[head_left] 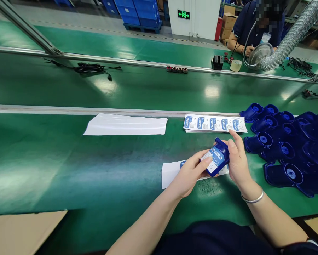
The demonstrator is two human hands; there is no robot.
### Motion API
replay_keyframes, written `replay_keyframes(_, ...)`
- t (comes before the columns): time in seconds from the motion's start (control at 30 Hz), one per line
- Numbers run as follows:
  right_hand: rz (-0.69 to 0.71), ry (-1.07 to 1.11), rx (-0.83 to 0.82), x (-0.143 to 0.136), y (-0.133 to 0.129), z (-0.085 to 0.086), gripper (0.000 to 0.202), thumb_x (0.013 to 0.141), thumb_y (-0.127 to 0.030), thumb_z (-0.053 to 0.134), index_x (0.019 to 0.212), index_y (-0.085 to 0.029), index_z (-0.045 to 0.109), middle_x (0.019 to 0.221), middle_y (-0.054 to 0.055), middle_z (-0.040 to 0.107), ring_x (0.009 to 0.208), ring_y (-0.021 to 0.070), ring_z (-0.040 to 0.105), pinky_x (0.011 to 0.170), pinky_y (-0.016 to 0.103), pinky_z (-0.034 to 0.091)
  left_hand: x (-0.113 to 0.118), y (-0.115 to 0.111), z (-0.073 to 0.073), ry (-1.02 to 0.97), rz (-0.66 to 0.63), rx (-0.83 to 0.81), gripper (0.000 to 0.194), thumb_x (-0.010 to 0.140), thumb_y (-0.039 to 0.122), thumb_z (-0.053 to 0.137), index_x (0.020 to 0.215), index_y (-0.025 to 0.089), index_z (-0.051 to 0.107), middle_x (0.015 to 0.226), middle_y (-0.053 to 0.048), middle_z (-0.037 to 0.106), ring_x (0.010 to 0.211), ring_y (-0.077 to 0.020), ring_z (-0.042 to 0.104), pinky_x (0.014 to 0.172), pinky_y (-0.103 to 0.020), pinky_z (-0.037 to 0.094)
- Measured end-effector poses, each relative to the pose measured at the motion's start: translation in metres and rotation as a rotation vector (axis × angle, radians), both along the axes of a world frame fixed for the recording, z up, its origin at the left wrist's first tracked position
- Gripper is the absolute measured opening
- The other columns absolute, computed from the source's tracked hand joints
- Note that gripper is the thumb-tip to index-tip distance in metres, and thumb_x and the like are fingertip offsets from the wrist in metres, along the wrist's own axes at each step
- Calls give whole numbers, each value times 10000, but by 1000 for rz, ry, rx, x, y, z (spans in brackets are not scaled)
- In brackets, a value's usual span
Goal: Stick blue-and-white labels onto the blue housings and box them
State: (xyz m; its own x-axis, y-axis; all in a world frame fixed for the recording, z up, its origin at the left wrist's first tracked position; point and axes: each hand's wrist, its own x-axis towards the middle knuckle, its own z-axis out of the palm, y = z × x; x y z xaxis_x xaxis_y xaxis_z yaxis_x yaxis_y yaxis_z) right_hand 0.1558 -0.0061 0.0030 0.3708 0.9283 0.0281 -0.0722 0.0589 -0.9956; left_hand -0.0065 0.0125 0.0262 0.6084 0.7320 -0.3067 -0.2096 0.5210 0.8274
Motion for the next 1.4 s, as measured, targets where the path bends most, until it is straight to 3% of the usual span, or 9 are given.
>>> replay_keyframes(0.27, 11, 51, 41, -1, 2, -2, 611, 967, -580, 532, 1462, -258, 377, 1099, 78, 712, 1030, 262, 687, 901, 429, 555, 4, -11, -20, 432, 133, 608, 678, 766, 232, 753, 1363, 246, 433, 1339, -108, 565, 1207, -285, 584, 1008, -455, 501)
replay_keyframes(0.4, 55, 13, 144, -3, 0, -4, 562, 994, -552, 487, 1459, -256, 376, 1172, 96, 685, 1083, 265, 671, 933, 436, 550, 0, -9, -19, 398, 104, 668, 811, 712, 308, 831, 1406, 255, 413, 1413, -133, 510, 1264, -313, 545, 1025, -453, 489)
replay_keyframes(0.53, 157, -37, 260, 3, 4, -1, 523, 1041, -550, 326, 1474, -259, 348, 1313, 125, 627, 1207, 279, 618, 1008, 494, 520, -9, -1, -7, 349, 299, 646, 636, 733, 362, 805, 1273, 222, 499, 1264, -127, 598, 1115, -279, 640, 877, -382, 560)
replay_keyframes(0.7, 200, -589, 281, 14, 11, 1, 364, 1019, -427, 495, 1336, -255, 541, 1350, 118, 579, 1284, 283, 534, 1094, 518, 441, -67, 27, 18, 789, 674, 811, 664, 727, 438, 796, 1288, 235, 505, 1250, -110, 635, 1086, -279, 664, 867, -377, 552)
replay_keyframes(0.83, 347, -1085, 337, -5, 7, -10, 367, 994, -365, 560, 1313, -186, 586, 1407, 171, 529, 1358, 344, 440, 1126, 592, 373, -135, 46, 24, 1510, 651, 827, 653, 788, 513, 719, 1338, 223, 520, 1312, -143, 618, 1186, -392, 601, 938, -557, 517)
replay_keyframes(1.0, 417, -1344, 417, -39, 4, -27, 499, 957, -396, 644, 1361, -125, 533, 1539, 186, 415, 1443, 369, 328, 1169, 658, 282, -177, 55, 14, 1659, 721, 772, 679, 813, 470, 661, 1317, 36, 527, 1215, -280, 608, 1170, -489, 572, 875, -679, 495)
replay_keyframes(1.1, 422, -1347, 447, -45, 8, -36, 219, 968, -318, 638, 1090, -137, 642, 1466, 172, 503, 1427, 337, 365, 1177, 623, 298, -165, 48, 10, 1642, 818, 907, 736, 842, 457, 605, 1374, -29, 452, 1351, -338, 483, 1318, -478, 441, 1040, -668, 395)
replay_keyframes(1.27, 376, -1217, 540, -38, 13, -40, 107, 983, -199, 588, 888, -171, 628, 1321, 130, 605, 1340, 272, 470, 1170, 568, 332, -118, 10, -18, 1319, 312, 1191, 433, 966, 383, 417, 1317, 196, 586, 1314, -99, 665, 1248, -234, 604, 1080, -394, 485)
replay_keyframes(1.4, 393, -1120, 607, -30, 17, -34, 124, 954, -260, 643, 848, -195, 641, 1263, 105, 636, 1266, 247, 524, 1139, 530, 375, -109, -12, -61, 1192, -110, 1236, 515, 1015, 278, 263, 1495, 234, 443, 1535, -65, 482, 1453, -224, 394, 1179, -491, 353)
